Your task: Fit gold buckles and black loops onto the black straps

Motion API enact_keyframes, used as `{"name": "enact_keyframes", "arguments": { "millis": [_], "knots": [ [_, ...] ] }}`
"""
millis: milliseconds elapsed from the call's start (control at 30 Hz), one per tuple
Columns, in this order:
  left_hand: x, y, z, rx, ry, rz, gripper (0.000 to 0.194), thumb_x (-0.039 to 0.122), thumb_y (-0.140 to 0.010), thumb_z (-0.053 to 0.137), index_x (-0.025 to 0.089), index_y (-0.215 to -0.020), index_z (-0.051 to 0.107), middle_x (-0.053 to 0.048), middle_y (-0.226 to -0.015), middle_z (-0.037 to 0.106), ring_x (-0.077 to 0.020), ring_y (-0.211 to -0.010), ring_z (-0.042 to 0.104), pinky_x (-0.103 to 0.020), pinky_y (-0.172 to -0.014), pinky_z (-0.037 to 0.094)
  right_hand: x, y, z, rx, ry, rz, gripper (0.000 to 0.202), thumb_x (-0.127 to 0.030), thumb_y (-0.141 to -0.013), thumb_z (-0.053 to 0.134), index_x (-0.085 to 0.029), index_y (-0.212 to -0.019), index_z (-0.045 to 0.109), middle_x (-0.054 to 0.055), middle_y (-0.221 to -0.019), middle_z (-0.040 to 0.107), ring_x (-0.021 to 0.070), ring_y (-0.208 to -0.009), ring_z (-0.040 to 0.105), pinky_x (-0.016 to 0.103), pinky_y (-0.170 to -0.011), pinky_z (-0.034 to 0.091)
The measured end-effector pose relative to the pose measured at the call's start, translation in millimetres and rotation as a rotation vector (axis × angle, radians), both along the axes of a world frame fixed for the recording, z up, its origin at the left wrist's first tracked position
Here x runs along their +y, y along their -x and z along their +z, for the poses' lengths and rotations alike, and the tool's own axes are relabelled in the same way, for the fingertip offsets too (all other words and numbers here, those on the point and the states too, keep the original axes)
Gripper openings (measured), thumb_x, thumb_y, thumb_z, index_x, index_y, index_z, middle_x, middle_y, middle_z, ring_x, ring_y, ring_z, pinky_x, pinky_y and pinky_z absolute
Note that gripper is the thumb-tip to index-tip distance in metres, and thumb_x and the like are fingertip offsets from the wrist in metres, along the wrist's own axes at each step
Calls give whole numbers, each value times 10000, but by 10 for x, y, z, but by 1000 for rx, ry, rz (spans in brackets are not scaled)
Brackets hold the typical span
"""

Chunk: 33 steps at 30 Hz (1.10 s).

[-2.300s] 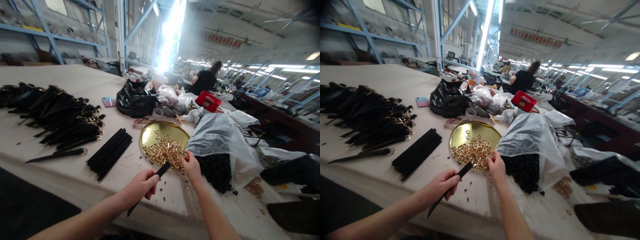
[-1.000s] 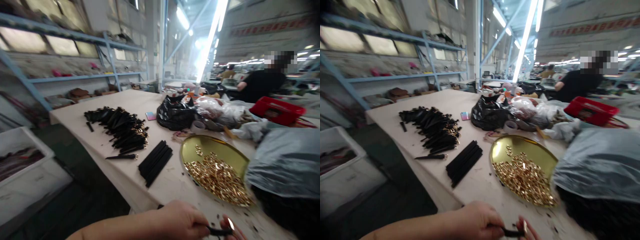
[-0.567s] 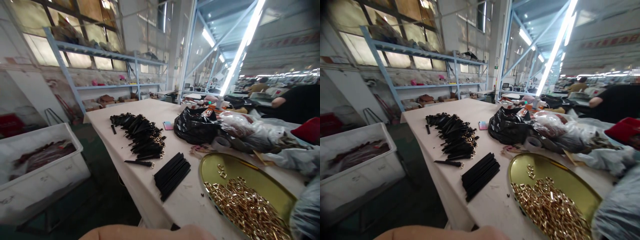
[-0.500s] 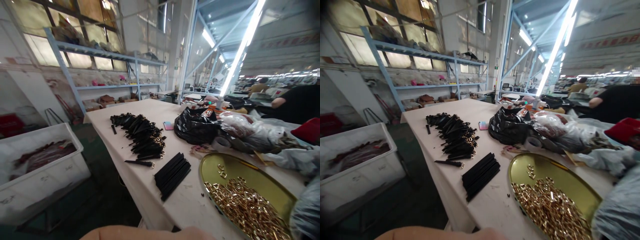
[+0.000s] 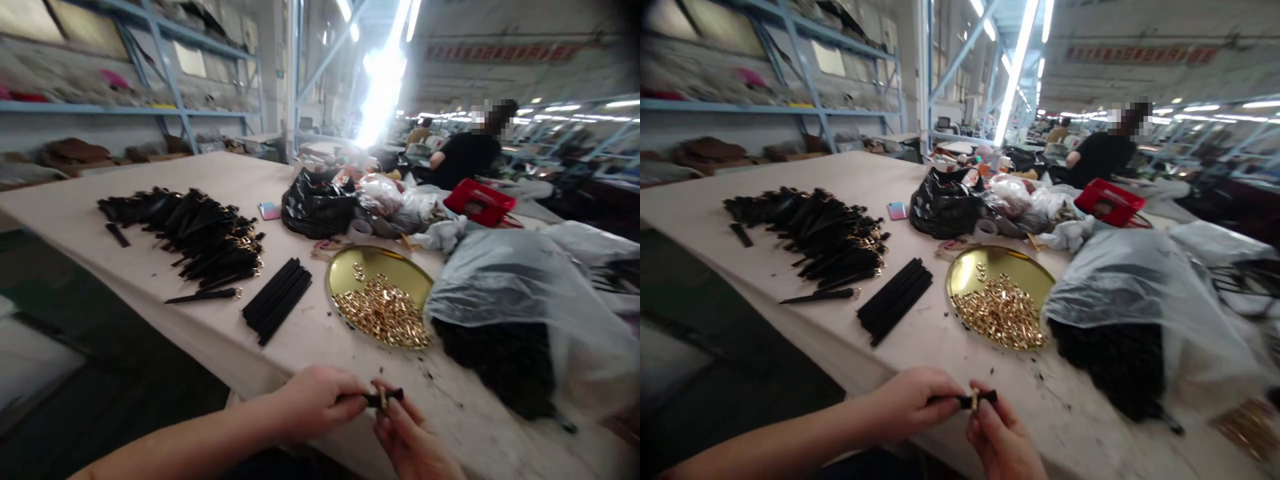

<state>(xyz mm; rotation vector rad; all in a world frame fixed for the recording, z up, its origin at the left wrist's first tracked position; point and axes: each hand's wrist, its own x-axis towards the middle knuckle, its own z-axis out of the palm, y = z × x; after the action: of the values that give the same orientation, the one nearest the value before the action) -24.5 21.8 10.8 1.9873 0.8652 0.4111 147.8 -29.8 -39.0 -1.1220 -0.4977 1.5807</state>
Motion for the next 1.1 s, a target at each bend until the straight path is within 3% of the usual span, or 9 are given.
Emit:
{"name": "enact_keyframes", "arguments": {
  "millis": [167,300,533,700,767,833,967,1033,1100],
  "knots": [
    [3,-173,-16,-111,436,107,125,208,-786,401,167,-793,519,17,-693,532,-102,-591,462,-194,-539,355,19,178,54,-260,-67,-134,285,-351,-629,724,-213,-875,684,-2,-696,641,137,-636,546,267,-627,465],
    [13,-279,-54,-189,672,148,113,265,-772,420,158,-807,433,35,-672,470,-62,-486,378,-180,-454,319,17,214,53,-364,-148,-110,264,-389,-720,629,-217,-919,653,21,-824,652,166,-736,564,281,-672,454],
    [91,-313,-201,-174,719,170,241,402,-787,442,163,-770,424,40,-619,486,-42,-420,337,-169,-390,246,55,127,-2,-560,-123,-139,253,-436,-754,567,-186,-769,605,-18,-635,540,136,-612,479,241,-582,397],
    [102,-316,-265,-148,699,168,256,413,-778,445,159,-748,446,42,-590,495,-45,-403,334,-175,-375,241,81,59,-49,-261,-12,-55,261,-428,-754,563,-181,-674,533,-44,-555,445,112,-541,415,234,-538,367],
    [101,-311,-289,-137,705,173,258,415,-771,452,159,-739,452,44,-572,498,-46,-398,336,-173,-374,241,59,57,-53,-301,-23,-41,250,-417,-772,541,-182,-686,533,-40,-558,454,115,-541,427,240,-539,374],
    [97,-303,-309,-127,722,180,255,414,-761,466,161,-730,451,46,-552,502,-46,-391,335,-171,-370,234,15,57,-47,-544,-124,-71,209,-375,-787,533,-186,-700,552,-25,-594,494,127,-572,462,245,-554,384],
    [68,-295,-324,-149,758,175,221,374,-747,501,158,-729,454,49,-542,509,-45,-403,366,-162,-387,255,-95,37,-44,-1064,-545,-124,59,-196,-785,540,-206,-787,598,11,-715,555,150,-660,524,257,-601,415],
    [41,-296,-312,-178,765,169,216,363,-745,510,156,-725,451,44,-558,518,-55,-436,427,-164,-416,298,-132,26,-52,-1162,-661,-110,124,-140,-778,538,-212,-858,601,20,-754,565,153,-688,540,258,-619,428],
    [10,-292,-284,-196,765,159,229,376,-753,506,158,-725,442,41,-570,524,-68,-463,473,-172,-440,330,-149,28,-56,-1160,-651,-118,116,-133,-781,535,-210,-849,590,15,-751,563,148,-686,542,253,-621,431]
  ]
}}
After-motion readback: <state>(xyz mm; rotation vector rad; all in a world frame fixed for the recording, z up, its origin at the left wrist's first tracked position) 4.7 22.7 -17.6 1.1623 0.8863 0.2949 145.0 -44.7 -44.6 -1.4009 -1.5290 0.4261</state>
